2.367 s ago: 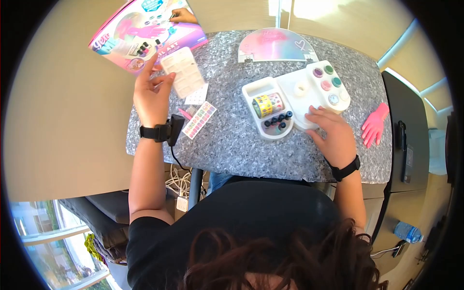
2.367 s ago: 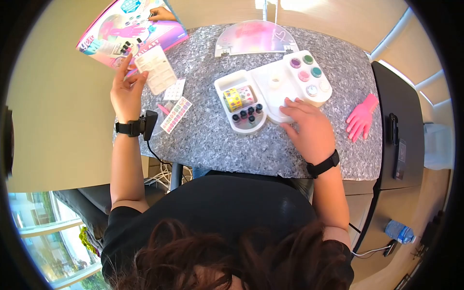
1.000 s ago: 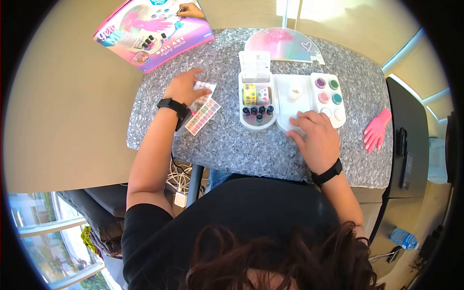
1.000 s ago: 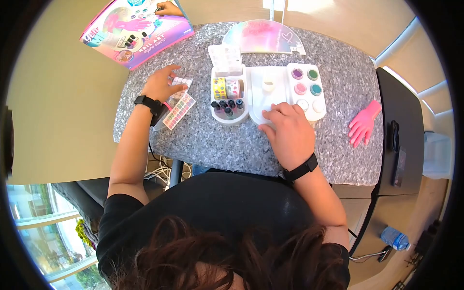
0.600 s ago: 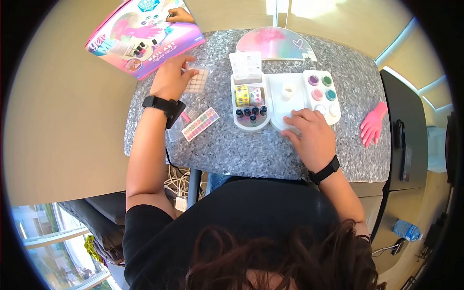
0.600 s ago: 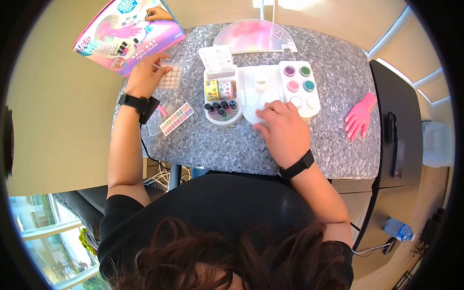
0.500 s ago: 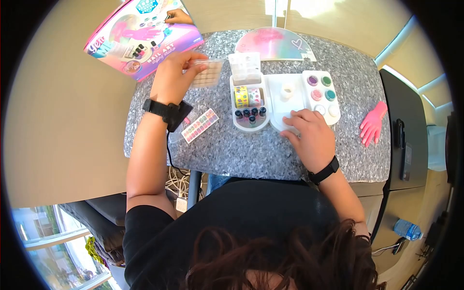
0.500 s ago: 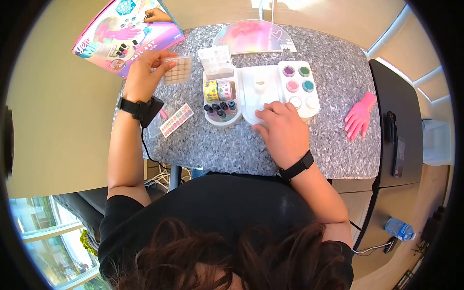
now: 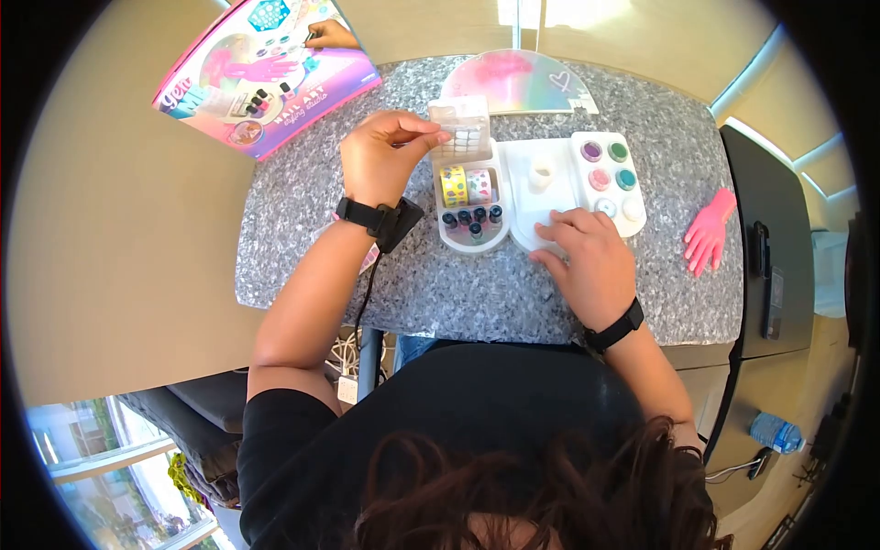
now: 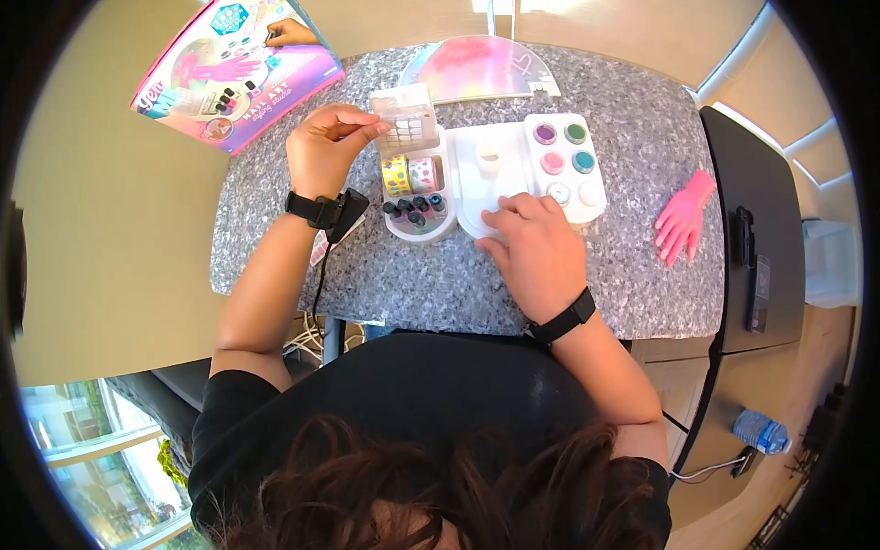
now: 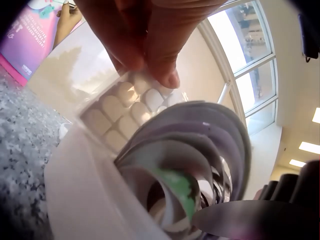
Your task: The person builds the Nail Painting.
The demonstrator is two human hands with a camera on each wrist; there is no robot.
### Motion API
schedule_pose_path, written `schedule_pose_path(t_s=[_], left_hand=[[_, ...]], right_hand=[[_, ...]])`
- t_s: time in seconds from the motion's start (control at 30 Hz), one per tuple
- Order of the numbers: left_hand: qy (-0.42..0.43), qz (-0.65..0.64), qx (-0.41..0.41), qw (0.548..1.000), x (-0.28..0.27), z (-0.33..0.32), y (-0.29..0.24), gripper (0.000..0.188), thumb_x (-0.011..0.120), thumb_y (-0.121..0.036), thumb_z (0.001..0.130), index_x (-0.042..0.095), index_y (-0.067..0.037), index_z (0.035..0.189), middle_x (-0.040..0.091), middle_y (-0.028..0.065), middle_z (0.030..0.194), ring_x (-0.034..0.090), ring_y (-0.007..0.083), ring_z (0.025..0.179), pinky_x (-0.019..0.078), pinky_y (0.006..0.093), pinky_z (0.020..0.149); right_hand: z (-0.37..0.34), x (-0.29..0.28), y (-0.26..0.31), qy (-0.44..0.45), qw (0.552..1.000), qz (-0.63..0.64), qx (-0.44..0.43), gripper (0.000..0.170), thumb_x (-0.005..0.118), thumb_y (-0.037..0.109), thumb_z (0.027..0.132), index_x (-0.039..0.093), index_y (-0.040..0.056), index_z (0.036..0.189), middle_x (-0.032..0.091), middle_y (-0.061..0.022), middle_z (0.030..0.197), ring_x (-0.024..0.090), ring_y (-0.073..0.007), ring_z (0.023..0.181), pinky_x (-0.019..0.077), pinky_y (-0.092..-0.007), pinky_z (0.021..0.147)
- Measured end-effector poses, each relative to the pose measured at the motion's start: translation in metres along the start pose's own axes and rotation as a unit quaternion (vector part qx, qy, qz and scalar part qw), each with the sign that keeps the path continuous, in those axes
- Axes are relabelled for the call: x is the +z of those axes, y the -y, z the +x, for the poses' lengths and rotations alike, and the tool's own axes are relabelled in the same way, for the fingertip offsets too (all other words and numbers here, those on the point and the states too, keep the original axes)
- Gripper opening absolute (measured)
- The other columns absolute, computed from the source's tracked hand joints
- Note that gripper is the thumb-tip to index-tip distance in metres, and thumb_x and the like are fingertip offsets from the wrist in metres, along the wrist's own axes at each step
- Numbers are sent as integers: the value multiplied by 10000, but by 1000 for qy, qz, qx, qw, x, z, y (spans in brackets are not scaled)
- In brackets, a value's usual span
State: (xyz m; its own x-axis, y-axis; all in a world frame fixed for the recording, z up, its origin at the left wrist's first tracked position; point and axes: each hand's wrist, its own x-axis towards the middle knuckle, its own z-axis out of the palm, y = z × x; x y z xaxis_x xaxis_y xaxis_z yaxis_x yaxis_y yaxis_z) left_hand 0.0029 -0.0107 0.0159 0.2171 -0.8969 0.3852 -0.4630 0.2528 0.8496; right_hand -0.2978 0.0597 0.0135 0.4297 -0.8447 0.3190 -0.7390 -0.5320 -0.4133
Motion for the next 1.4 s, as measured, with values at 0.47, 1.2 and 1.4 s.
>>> schedule_pose_path(t_s=[0.47, 1.2, 1.4], left_hand=[[9, -12, 21, 1000, 11, -6, 16, 111, 869, 44, 877, 794, 17, 954, 730, 53, 1030, 757, 142, 933, 645, 266, 847], [269, 383, -109, 877, -168, -99, 20, 1087, 1007, -187, 660, 491, -167, 1617, 512, 187, 1632, 493, 390, 1498, 417, 475, 1237], [203, 400, -91, 889, -166, -102, 16, 1057, 1012, -129, 637, 520, -161, 1572, 654, 150, 1386, 631, 355, 1282, 523, 459, 1106]], right_hand=[[-2, 1, 0, -12, 1000, 11, 2, 293, 890, 214, 804, 822, 117, 1072, 755, -52, 1155, 685, -307, 1034, 578, -412, 867], [0, 1, -2, 2, 1000, 9, -3, 308, 886, 206, 798, 823, 130, 1090, 731, -28, 1159, 669, -283, 1055, 588, -406, 855], [0, 0, -1, 4, 1000, 4, -2, 312, 880, 202, 805, 818, 129, 1102, 731, -31, 1171, 671, -287, 1065, 588, -412, 860]])
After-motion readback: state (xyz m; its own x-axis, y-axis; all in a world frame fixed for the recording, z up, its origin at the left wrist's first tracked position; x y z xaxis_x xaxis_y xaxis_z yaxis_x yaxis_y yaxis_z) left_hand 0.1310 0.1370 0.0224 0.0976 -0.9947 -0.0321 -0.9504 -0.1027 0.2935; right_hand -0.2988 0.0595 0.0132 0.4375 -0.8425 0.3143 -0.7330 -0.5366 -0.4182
